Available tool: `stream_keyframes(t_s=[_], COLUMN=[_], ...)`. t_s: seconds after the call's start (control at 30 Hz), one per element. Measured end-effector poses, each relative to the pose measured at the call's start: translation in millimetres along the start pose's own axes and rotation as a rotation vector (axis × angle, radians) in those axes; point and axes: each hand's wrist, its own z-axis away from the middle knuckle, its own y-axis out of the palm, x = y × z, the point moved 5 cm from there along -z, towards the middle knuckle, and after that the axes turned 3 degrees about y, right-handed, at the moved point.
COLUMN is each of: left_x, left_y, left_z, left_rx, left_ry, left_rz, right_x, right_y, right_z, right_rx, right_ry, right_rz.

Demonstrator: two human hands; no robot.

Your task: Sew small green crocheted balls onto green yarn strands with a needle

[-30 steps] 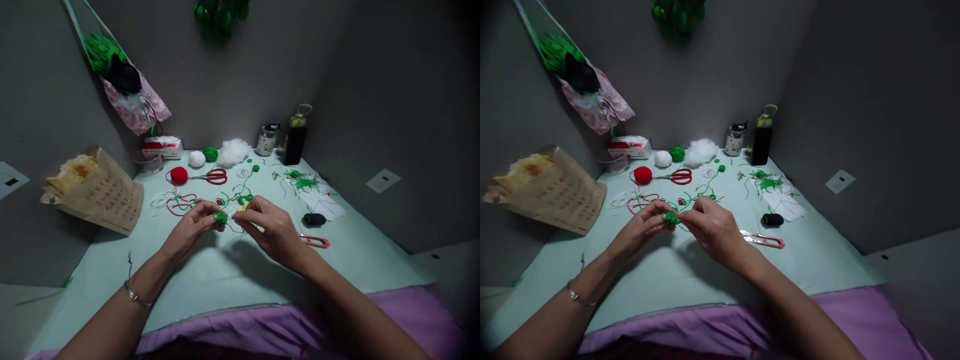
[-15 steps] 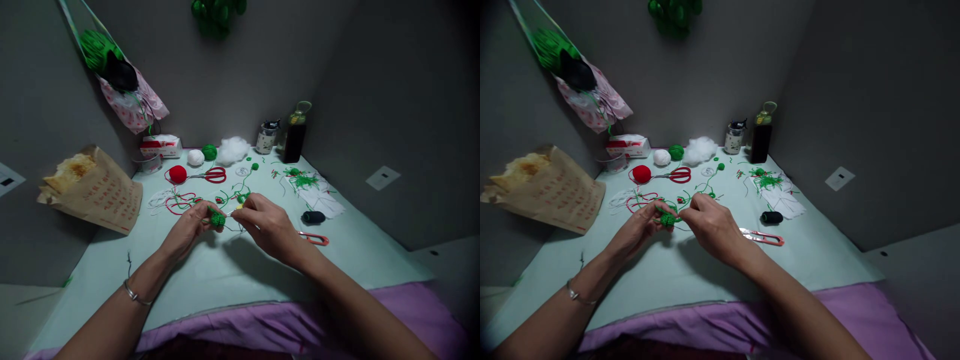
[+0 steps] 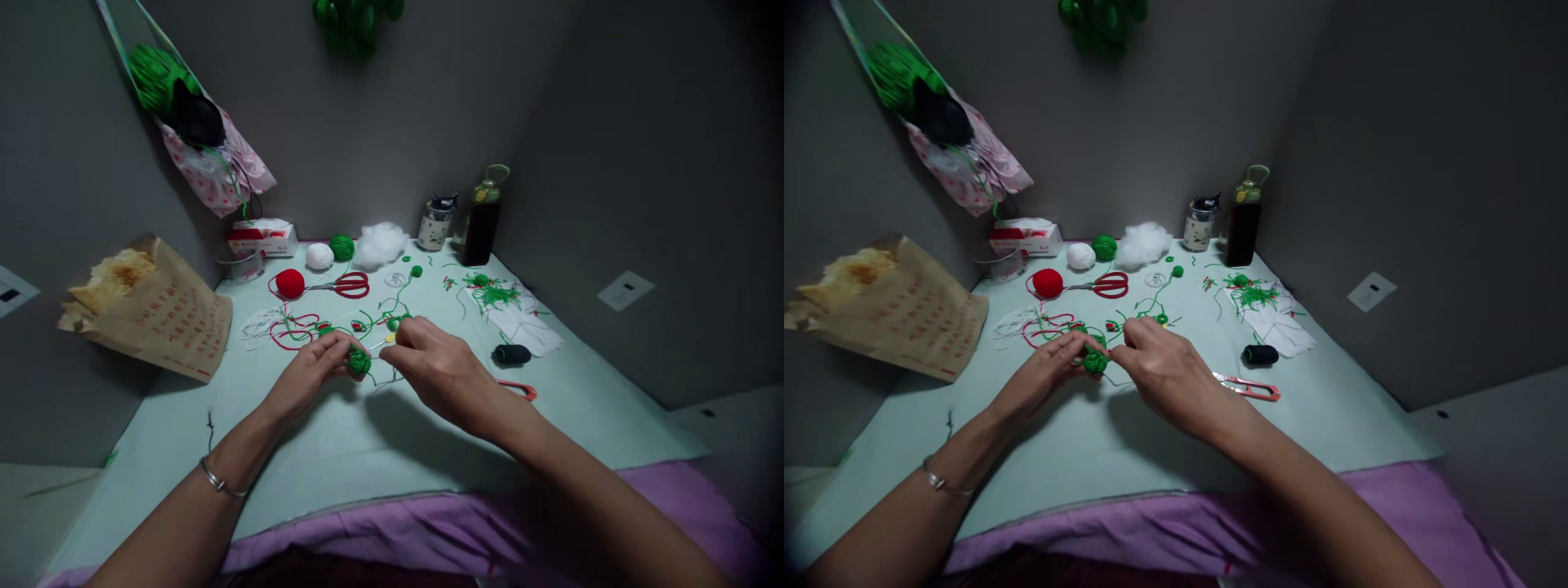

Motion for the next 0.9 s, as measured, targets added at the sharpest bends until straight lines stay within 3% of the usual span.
stream_keyframes(t_s=[0.2,0.3,0.4,0.53,0.73,0.9], left_x=[5,5,2,2,7,9], left_y=[-2.6,-1.1,-3.1,-8.1,-8.2,-5.0], left_z=[0,1,0,-1,-2,-4], left_rx=[0.032,0.068,0.016,-0.096,-0.177,-0.295], left_ry=[-0.032,-0.039,-0.004,-0.030,-0.040,0.023], left_rz=[-0.094,-0.145,-0.091,0.054,0.203,0.332], right_x=[-4,-8,-14,-28,-30,-9], right_y=[2,8,11,10,57,95], right_z=[2,4,5,2,3,4], right_rx=[0.151,0.131,0.064,-0.028,0.186,0.214], right_ry=[-0.027,0.001,0.069,0.248,0.625,0.686], right_rz=[0.022,0.005,-0.048,-0.453,-1.296,-1.431])
